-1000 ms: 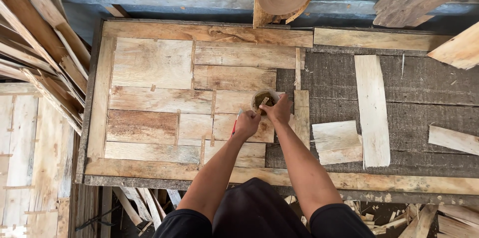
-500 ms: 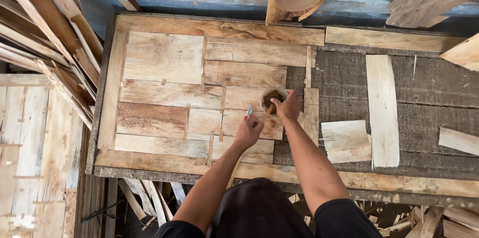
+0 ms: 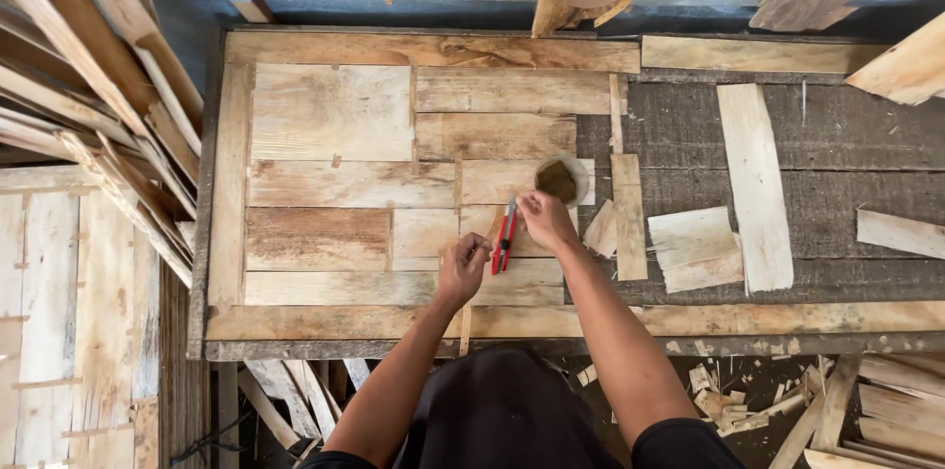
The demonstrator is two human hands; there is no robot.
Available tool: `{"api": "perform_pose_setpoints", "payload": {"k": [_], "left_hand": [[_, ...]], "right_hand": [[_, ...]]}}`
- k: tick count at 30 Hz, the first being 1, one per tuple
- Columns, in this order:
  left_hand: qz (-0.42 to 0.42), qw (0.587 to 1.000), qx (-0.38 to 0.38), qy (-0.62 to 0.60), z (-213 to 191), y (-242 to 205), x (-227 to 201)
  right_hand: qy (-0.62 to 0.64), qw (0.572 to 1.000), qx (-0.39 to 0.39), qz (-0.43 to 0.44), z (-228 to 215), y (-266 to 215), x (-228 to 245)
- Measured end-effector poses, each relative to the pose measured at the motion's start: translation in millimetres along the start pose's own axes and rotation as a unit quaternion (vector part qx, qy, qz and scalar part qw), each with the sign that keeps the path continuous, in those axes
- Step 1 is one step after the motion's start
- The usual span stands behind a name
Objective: Constructing or patching wooden paneling using a utility knife and small pieces of wood veneer.
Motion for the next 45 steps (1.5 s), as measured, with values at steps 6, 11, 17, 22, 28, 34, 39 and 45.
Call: {"api": "perform_pose_setpoints", "payload": {"k": [6,11,17,22,28,34,39,45], "left_hand": [[-0.043,0.999,0.017,-0.012,-50,-21,14],[-0.056,0.998,0.005,0.005,-96,-41,23],[-0.084,0.996,-0.005,0.032,-126,-57,42],[-0.089,0.995,0.005,0.054,-135,-64,60],[-0.102,0.988,0.031,0.114,-136,-70,77],[-0.156,0.979,0.038,0.127,-134,-65,98],[-0.151,0.979,-0.022,0.132,-136,-49,116],[-0.172,0.975,-0.052,0.132,-137,-31,110]], "right_hand": [[0.053,0.990,0.072,0.110,68,-14,-7],[0.110,0.986,0.086,0.087,112,-10,-18],[0.068,0.993,0.070,0.063,147,-7,-10],[0.011,0.996,0.071,0.055,166,-3,-14],[-0.046,0.997,0.065,-0.003,179,8,-31],[-0.166,0.986,0.021,0.006,175,0,-3],[-0.180,0.980,-0.031,-0.081,177,7,24],[-0.184,0.971,-0.044,-0.147,191,30,40]]}}
Point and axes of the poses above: each hand's wrist, its own y-axis towards the middle knuckle, its own z-axis out of the palm, x = y × z, the point moved 10 cm from there along y, towards the middle knuckle
